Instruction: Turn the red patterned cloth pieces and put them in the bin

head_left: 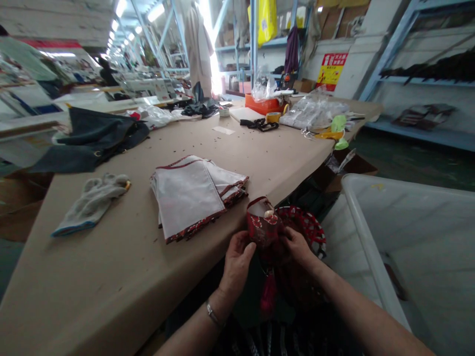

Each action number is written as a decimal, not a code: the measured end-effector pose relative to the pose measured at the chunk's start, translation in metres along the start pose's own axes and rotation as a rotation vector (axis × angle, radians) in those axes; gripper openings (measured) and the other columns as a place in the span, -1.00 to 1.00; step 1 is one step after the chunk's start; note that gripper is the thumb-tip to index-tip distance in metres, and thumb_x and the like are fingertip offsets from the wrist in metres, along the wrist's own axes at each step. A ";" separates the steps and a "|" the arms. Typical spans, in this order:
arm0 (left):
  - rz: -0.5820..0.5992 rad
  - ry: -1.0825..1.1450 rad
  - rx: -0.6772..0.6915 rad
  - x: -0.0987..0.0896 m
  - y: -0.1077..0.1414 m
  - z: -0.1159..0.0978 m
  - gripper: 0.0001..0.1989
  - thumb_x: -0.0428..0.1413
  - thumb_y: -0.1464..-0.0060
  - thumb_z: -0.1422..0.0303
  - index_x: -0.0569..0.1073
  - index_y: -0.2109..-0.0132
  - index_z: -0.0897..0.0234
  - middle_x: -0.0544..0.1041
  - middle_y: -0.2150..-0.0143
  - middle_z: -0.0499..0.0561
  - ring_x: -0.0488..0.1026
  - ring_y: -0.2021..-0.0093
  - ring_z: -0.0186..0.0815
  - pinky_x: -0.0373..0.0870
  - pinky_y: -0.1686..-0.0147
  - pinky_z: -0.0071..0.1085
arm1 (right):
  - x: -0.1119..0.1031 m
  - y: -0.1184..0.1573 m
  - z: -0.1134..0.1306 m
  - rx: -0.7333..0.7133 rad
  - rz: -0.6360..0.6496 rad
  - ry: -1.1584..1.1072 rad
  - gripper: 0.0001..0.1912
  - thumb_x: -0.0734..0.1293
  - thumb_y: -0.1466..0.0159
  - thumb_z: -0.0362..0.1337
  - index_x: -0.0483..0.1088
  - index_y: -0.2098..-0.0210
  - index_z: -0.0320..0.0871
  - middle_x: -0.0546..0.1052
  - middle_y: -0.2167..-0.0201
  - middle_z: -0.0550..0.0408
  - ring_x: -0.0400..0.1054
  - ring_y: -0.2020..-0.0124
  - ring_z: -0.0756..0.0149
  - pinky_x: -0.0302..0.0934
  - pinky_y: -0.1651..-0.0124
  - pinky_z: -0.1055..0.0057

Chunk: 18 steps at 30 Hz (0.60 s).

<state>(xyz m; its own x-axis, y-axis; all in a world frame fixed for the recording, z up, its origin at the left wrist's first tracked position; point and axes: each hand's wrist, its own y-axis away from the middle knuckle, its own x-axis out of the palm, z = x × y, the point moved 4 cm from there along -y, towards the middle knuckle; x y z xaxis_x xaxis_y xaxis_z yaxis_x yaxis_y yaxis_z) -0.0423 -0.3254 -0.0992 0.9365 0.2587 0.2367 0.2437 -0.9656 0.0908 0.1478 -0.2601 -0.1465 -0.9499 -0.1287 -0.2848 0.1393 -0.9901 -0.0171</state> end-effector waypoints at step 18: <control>0.333 -0.105 0.477 0.027 -0.010 -0.174 -0.85 0.24 0.02 0.40 0.57 0.22 0.22 0.59 0.31 -0.04 0.50 0.32 -0.33 0.49 0.24 -0.37 | -0.034 -0.021 0.157 -0.122 0.099 -0.457 -0.79 0.46 -0.09 -0.18 0.48 0.27 -0.03 0.57 0.40 0.23 0.41 0.49 0.47 0.27 0.41 0.53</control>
<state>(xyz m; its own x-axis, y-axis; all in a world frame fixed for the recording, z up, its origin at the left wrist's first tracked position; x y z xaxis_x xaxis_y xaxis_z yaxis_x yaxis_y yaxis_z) -0.0633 -0.3039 0.0749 0.9960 -0.0415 0.0789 -0.0043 -0.9064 -0.4225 0.1333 -0.2441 0.0138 -0.9521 -0.2610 0.1591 0.2416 -0.9614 -0.1317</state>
